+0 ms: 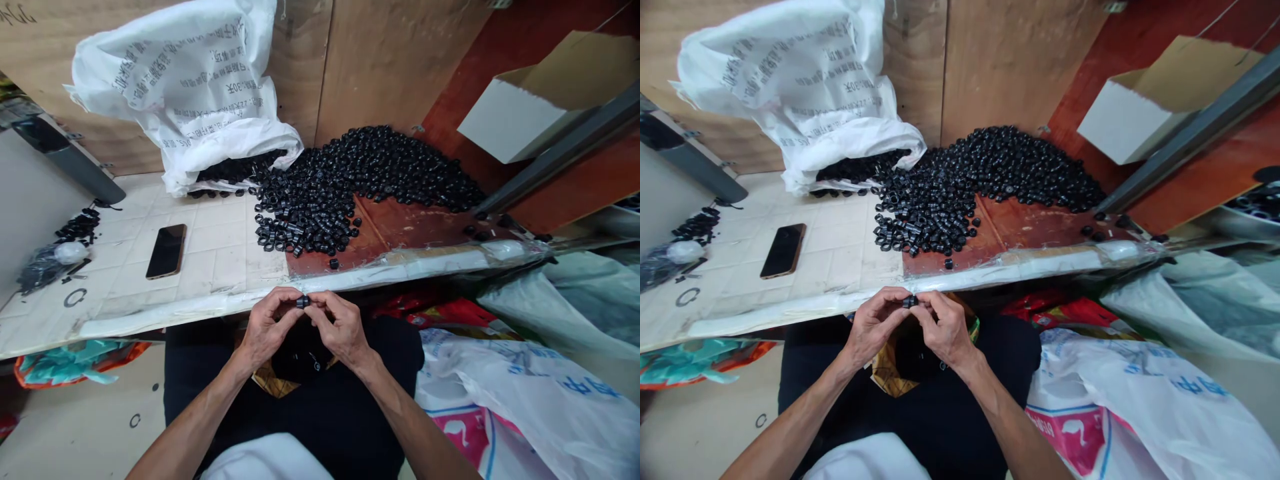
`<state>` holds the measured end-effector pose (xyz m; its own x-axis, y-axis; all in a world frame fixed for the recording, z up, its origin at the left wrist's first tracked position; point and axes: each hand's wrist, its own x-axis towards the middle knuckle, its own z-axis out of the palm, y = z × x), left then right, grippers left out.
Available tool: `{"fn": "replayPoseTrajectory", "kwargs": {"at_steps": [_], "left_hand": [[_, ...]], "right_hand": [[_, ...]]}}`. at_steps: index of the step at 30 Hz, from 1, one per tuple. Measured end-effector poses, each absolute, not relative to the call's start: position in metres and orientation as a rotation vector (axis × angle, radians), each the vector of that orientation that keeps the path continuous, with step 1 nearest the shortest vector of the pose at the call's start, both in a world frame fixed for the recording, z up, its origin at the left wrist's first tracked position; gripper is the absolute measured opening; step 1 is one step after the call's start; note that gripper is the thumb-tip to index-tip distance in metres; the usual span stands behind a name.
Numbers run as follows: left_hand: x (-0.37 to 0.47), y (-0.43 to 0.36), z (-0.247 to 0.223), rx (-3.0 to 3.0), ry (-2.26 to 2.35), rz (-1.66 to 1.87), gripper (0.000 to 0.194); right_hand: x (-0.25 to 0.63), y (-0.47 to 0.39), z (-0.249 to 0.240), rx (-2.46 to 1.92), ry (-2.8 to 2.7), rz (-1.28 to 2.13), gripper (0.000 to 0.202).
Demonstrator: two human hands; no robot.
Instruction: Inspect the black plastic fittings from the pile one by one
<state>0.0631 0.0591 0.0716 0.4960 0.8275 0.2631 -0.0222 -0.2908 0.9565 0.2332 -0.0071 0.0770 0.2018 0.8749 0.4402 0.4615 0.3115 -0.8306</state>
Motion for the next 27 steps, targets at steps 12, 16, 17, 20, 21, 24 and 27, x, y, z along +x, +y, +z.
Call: {"fn": "replayPoseTrajectory", "kwargs": {"at_steps": [12,16,17,20,21,24,27], "left_hand": [[0.066,0.052,0.070,1.605,0.700,0.928,0.018],[0.068,0.051,0.071,1.581,0.697,0.912,0.018],[0.068,0.050,0.072,1.575,0.699,0.911,0.018],[0.069,0.049,0.074,1.576,0.697,0.875,0.018],[0.069,0.049,0.074,1.587,0.697,0.865,0.018],[0.068,0.047,0.073,1.618,0.714,0.857,0.018],[0.066,0.045,0.070,1.595,0.720,0.837,0.018]], "right_hand": [[0.235,-0.023,0.072,-1.350,-1.390,0.472,0.011],[0.236,-0.023,0.073,-1.348,-1.373,0.493,0.010],[0.236,-0.023,0.073,-1.355,-1.360,0.487,0.010],[0.236,-0.022,0.072,-1.338,-1.333,0.487,0.010],[0.235,-0.023,0.072,-1.340,-1.333,0.499,0.011],[0.235,-0.024,0.071,-1.397,-1.324,0.580,0.011],[0.234,-0.026,0.070,-1.404,-1.342,0.556,0.011]]}}
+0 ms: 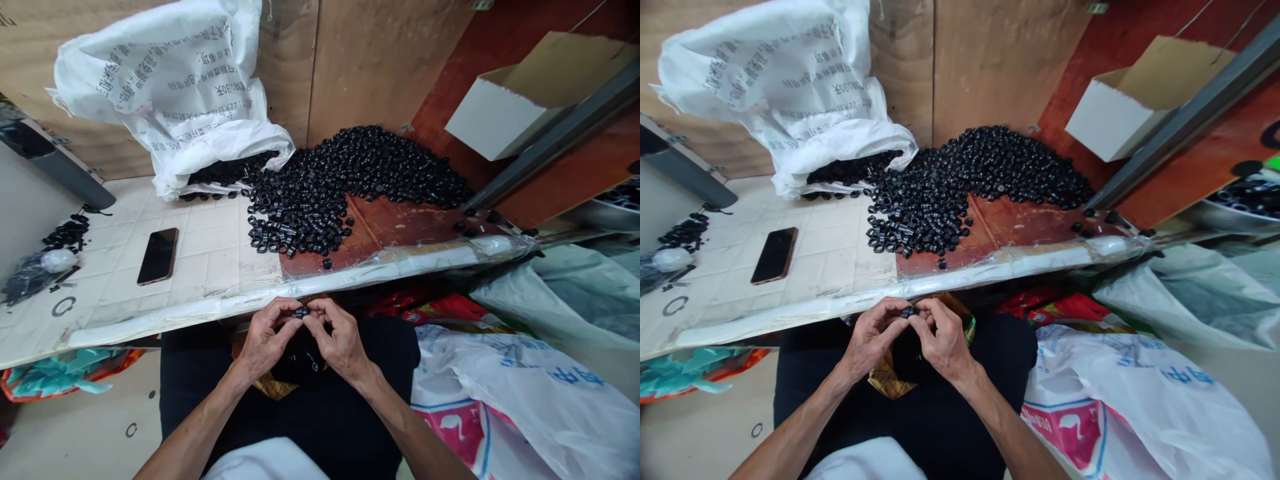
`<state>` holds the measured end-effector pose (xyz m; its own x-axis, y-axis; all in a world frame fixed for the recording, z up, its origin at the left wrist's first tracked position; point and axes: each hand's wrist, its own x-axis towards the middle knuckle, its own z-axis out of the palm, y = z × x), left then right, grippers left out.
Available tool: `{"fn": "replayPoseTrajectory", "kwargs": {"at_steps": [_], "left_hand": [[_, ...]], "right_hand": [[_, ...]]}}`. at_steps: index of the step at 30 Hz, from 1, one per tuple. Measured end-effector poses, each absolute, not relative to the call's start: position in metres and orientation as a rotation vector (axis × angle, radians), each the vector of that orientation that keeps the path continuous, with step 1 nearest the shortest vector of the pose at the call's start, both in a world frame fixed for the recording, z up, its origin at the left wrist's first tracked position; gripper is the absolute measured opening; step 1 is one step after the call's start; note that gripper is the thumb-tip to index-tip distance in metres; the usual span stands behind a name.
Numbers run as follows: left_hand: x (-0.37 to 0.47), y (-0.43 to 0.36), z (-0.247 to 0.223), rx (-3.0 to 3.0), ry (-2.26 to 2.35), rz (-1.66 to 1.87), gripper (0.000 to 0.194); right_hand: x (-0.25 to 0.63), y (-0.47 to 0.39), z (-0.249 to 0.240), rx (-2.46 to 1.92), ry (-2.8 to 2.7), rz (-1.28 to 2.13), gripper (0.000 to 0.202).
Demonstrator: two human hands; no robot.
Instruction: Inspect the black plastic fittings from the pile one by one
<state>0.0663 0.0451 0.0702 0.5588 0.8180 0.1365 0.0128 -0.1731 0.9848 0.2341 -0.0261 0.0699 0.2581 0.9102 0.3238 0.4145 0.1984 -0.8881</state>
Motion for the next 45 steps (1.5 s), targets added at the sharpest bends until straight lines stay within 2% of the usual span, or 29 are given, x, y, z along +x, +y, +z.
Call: {"fn": "replayPoseTrajectory", "kwargs": {"at_steps": [2,7,10,12,16,19,23,28,30,35,37,39,42,45], "left_hand": [[0.065,0.043,0.068,1.587,0.711,0.815,0.018],[0.062,0.038,0.065,1.524,0.751,0.794,0.021],[0.059,0.034,0.065,1.336,0.729,0.692,0.026],[0.056,0.033,0.063,1.310,0.716,0.635,0.028],[0.051,0.029,0.050,1.725,0.721,0.728,0.019],[0.045,0.026,0.030,2.156,0.592,0.854,0.029],[0.033,0.026,0.003,2.487,0.365,0.909,0.048],[0.021,0.037,-0.009,2.552,0.066,0.694,0.042],[0.023,0.039,-0.008,2.450,0.101,0.623,0.036],[0.042,0.030,-0.003,1.984,0.662,0.615,0.017],[0.047,0.026,-0.005,1.901,0.747,0.646,0.014],[0.048,0.023,-0.011,1.996,0.707,0.710,0.016],[0.041,0.024,-0.025,2.289,0.502,0.854,0.032],[0.031,0.029,-0.037,2.490,0.255,0.909,0.041]], "right_hand": [[0.233,-0.028,0.069,-1.394,-1.355,0.520,0.012],[0.226,-0.034,0.066,-1.452,-1.230,0.786,0.019],[0.224,-0.040,0.061,-1.352,-1.307,0.625,0.015],[0.223,-0.043,0.057,-1.330,-1.310,0.635,0.015],[0.215,-0.048,0.046,-1.360,-0.913,1.107,0.026],[0.208,-0.049,0.037,-1.203,-0.465,1.449,0.036],[0.210,-0.049,0.024,-1.076,0.054,1.832,0.022],[0.215,-0.052,0.003,-1.111,0.315,2.088,0.019],[0.213,-0.055,-0.004,-1.150,0.165,2.031,0.016],[0.204,-0.060,-0.005,-1.353,-0.602,1.343,0.030],[0.203,-0.060,-0.003,-1.424,-0.731,1.216,0.030],[0.202,-0.058,-0.004,-1.406,-0.650,1.251,0.032],[0.202,-0.053,-0.010,-1.243,-0.289,1.511,0.037],[0.205,-0.048,-0.015,-1.167,-0.010,1.739,0.028]]}}
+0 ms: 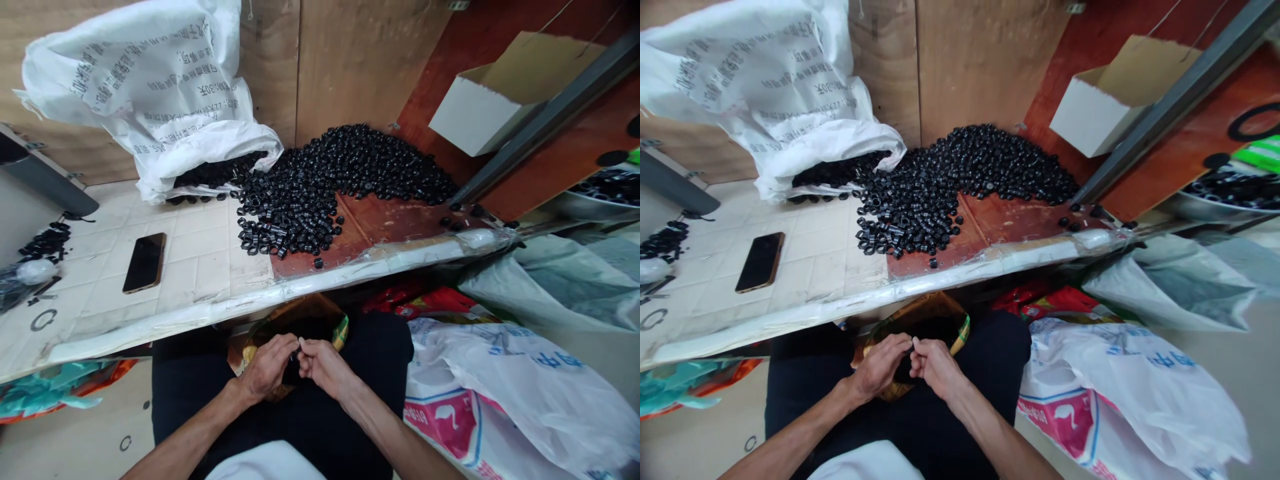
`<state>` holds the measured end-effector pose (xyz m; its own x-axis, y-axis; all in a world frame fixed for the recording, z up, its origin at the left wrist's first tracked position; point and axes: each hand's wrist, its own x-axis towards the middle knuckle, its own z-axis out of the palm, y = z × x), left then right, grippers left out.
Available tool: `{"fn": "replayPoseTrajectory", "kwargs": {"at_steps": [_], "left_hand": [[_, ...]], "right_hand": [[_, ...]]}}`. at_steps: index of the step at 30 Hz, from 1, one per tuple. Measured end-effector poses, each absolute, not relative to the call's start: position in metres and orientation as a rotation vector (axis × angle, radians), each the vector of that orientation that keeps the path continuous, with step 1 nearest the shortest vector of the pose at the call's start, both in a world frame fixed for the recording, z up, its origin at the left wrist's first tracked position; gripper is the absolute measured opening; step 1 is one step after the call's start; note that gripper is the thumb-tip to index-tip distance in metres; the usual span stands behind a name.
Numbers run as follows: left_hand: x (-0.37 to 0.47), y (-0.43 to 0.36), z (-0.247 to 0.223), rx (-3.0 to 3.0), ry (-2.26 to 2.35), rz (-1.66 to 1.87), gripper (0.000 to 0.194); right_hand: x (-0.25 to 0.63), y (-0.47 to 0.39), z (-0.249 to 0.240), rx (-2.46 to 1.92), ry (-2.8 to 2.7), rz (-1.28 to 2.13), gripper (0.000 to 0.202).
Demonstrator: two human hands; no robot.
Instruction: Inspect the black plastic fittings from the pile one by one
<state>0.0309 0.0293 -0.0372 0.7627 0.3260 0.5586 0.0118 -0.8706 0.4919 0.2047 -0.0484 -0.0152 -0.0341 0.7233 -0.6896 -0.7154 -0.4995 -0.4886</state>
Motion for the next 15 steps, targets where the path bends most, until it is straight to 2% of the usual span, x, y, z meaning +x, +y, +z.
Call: {"fn": "replayPoseTrajectory", "kwargs": {"at_steps": [2,5,8,11,13,15], "left_hand": [[0.026,0.032,-0.040,2.540,0.165,0.853,0.042],[0.028,0.034,-0.036,2.409,0.266,0.712,0.036],[0.037,0.033,-0.026,2.058,0.599,0.637,0.018],[0.043,0.032,-0.020,1.875,0.740,0.611,0.013],[0.043,0.031,-0.022,1.986,0.672,0.646,0.015],[0.040,0.031,-0.028,2.190,0.562,0.725,0.023]], "right_hand": [[0.206,-0.047,-0.017,-1.175,0.095,1.837,0.020],[0.203,-0.050,-0.017,-1.254,-0.025,1.790,0.026],[0.198,-0.056,-0.016,-1.441,-0.538,1.364,0.030],[0.196,-0.059,-0.015,-1.515,-0.870,1.049,0.026],[0.197,-0.058,-0.015,-1.493,-0.803,1.100,0.028],[0.198,-0.054,-0.016,-1.401,-0.556,1.301,0.034]]}}
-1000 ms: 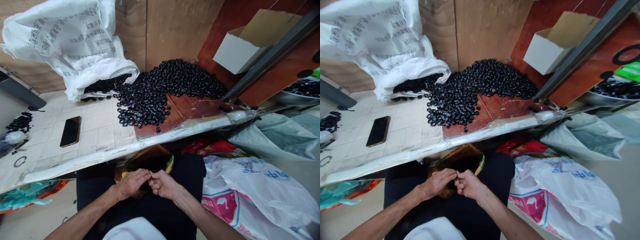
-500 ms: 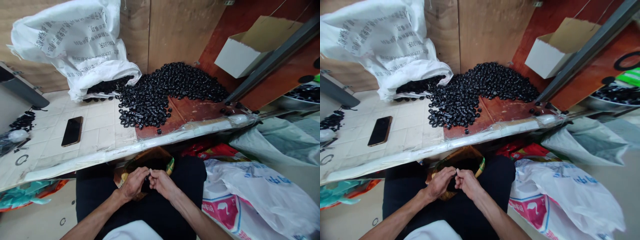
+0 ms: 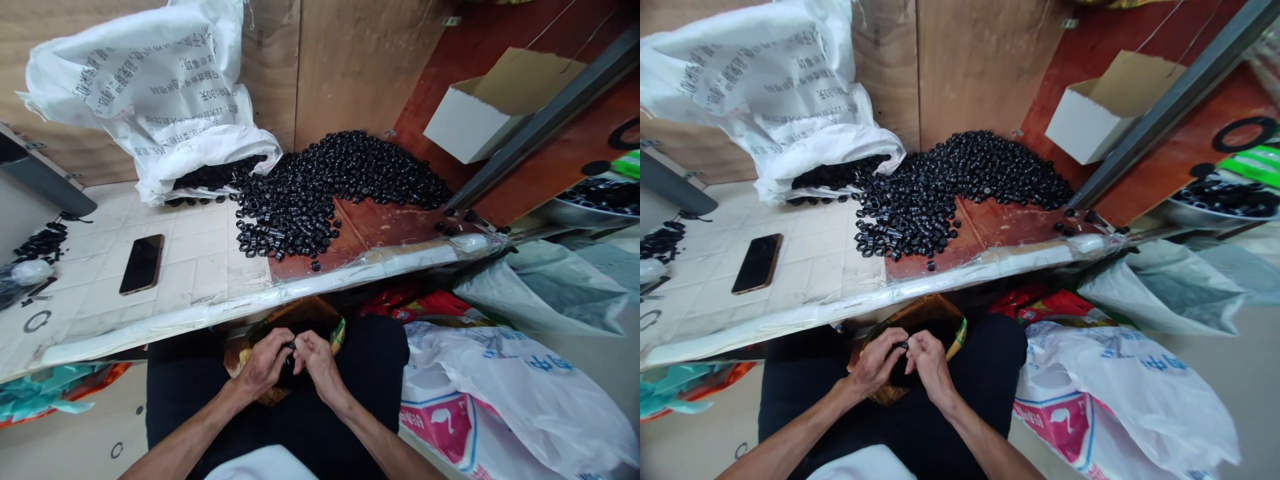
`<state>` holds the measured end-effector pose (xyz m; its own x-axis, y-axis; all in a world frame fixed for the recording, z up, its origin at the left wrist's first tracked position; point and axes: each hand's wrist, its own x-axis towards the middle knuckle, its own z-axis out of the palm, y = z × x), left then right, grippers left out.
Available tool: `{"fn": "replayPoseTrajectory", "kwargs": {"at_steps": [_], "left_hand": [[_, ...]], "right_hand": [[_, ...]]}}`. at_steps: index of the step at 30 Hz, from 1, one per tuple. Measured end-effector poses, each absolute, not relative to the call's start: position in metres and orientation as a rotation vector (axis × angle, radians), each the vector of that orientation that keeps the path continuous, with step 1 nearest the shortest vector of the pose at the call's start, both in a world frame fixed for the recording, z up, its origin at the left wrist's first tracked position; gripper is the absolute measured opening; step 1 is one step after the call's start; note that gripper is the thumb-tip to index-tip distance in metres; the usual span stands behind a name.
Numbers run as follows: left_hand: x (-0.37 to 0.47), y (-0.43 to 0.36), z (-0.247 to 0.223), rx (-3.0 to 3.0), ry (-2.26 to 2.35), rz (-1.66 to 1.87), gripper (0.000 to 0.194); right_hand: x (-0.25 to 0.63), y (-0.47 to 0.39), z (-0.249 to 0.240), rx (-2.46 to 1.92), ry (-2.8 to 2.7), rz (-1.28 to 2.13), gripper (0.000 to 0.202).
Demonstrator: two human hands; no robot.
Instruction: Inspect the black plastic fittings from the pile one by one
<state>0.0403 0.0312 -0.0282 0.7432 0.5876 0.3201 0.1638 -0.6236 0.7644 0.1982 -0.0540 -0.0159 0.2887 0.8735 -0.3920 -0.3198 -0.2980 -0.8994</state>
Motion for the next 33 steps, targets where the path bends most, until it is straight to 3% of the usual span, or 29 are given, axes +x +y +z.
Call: {"fn": "replayPoseTrajectory", "kwargs": {"at_steps": [4,8,11,14,17,20,24,33], "left_hand": [[0.034,0.032,-0.043,2.519,0.330,0.850,0.042],[0.033,0.030,-0.028,2.641,0.206,0.750,0.041],[0.036,0.028,0.017,2.585,0.408,0.607,0.040],[0.050,0.044,0.069,2.477,0.526,0.863,0.027],[0.076,0.085,0.099,2.478,0.857,0.998,0.022],[0.101,0.136,0.103,2.568,0.993,0.836,0.033],[0.112,0.174,0.092,2.665,1.047,0.606,0.028],[0.101,0.167,0.076,2.602,0.769,0.777,0.016]], "right_hand": [[0.203,-0.046,-0.019,-1.249,-0.131,1.675,0.032],[0.206,-0.049,-0.019,-1.367,-0.125,1.752,0.022],[0.213,-0.054,-0.001,-1.629,-0.628,1.286,0.018],[0.235,-0.043,0.034,-1.596,-1.165,0.496,0.015],[0.268,-0.006,0.067,-1.537,-1.387,0.026,0.018],[0.295,0.038,0.077,-1.574,-1.546,-0.033,0.028],[0.309,0.067,0.062,-1.608,-1.657,0.085,0.023],[0.298,0.060,0.062,-1.589,-1.532,0.158,0.014]]}}
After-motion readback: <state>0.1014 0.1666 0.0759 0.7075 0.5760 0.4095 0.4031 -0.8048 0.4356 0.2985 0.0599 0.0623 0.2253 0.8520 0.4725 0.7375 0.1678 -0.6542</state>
